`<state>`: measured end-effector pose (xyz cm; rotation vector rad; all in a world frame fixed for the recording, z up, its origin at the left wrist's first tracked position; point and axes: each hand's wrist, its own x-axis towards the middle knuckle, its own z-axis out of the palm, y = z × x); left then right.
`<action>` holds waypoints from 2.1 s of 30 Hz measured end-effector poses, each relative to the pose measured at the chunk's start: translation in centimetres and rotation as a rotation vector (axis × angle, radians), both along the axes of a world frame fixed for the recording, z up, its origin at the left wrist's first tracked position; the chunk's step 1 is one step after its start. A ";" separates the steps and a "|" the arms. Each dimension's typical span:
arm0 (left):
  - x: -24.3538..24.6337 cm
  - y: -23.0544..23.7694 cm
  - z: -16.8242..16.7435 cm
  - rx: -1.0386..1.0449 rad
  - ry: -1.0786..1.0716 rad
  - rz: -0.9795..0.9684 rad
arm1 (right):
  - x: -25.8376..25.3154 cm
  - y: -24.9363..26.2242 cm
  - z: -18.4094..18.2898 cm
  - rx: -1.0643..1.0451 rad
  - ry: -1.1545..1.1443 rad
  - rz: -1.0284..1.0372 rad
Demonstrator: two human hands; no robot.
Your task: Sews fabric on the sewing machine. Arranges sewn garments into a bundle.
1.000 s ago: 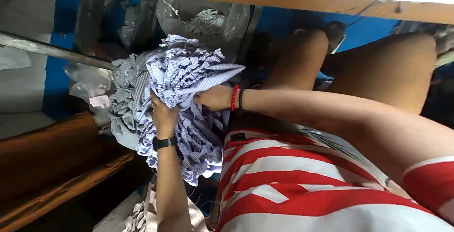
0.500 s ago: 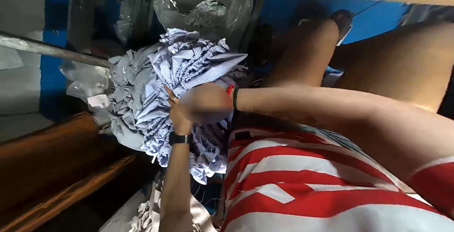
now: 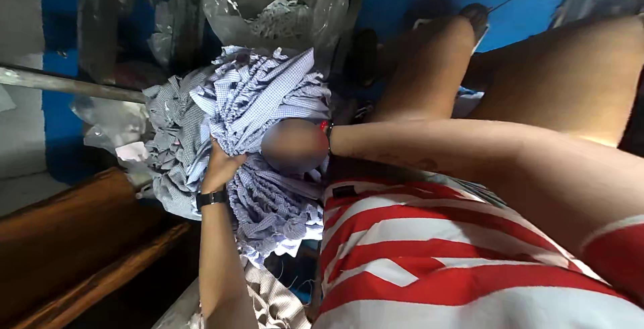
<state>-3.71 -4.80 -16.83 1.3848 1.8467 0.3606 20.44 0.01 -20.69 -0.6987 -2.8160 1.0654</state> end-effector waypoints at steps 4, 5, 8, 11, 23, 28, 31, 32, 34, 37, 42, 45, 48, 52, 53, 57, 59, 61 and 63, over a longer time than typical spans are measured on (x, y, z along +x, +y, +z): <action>0.7 0.1 -0.3 -0.004 0.014 -0.006 | 0.6 -3.0 -5.5 0.128 -0.229 0.132; 0.8 0.1 -0.4 -0.002 0.021 -0.008 | 0.9 -2.9 -5.3 0.073 -0.271 0.129; 0.9 -0.3 -0.6 0.004 0.045 -0.006 | 1.6 -2.3 -3.1 0.050 -0.224 0.105; 2.0 -0.7 -0.6 0.065 0.132 -0.044 | 3.3 -1.0 -1.1 0.068 -0.086 0.080; 2.7 -0.8 -2.0 0.060 0.236 -0.037 | 0.6 -3.3 1.6 0.094 0.177 0.061; -1.3 1.5 0.5 -0.016 -0.036 -0.028 | 0.6 -2.9 -3.8 -0.141 -0.213 0.041; -1.5 1.9 0.1 -0.050 -0.007 -0.013 | 0.3 -0.6 -3.1 0.026 -0.140 0.012; -1.5 1.9 -0.1 -0.046 0.005 -0.011 | 0.2 -0.1 -2.7 0.043 -0.107 -0.008; -1.4 1.9 -0.3 -0.047 0.005 -0.010 | 0.1 0.8 -1.5 -0.034 -0.076 -0.049; -1.5 2.0 -0.2 -0.069 -0.011 -0.022 | -0.2 1.8 -0.4 -0.165 -0.108 -0.006; -2.3 1.5 0.0 -0.104 0.019 -0.102 | 0.1 2.7 0.6 -0.325 -0.161 0.089; -1.7 0.9 0.2 -0.115 0.067 -0.124 | 0.7 3.8 1.0 -0.256 -0.166 0.096; -1.7 0.6 -0.2 -0.096 0.050 -0.122 | 0.5 3.2 0.0 -0.138 -0.121 -0.013; -1.7 0.2 -0.7 -0.103 0.070 -0.134 | 0.1 1.1 -2.8 -0.053 -0.148 -0.027; -1.6 0.1 -0.8 -0.111 0.091 -0.134 | 0.5 0.7 -3.3 -0.042 -0.171 -0.015; -0.2 0.1 -1.0 -0.102 0.133 -0.125 | 1.7 0.5 -3.0 -0.053 -0.260 -0.030; 0.0 0.0 -1.1 -0.090 0.133 -0.110 | 1.5 0.5 -3.8 0.055 -0.215 -0.033; 0.0 -0.3 -1.2 -0.064 0.116 -0.092 | 1.5 0.7 -4.7 0.123 -0.157 -0.009; 0.6 -0.7 -1.2 -0.029 0.140 -0.069 | 1.8 0.9 -4.7 0.135 -0.081 -0.020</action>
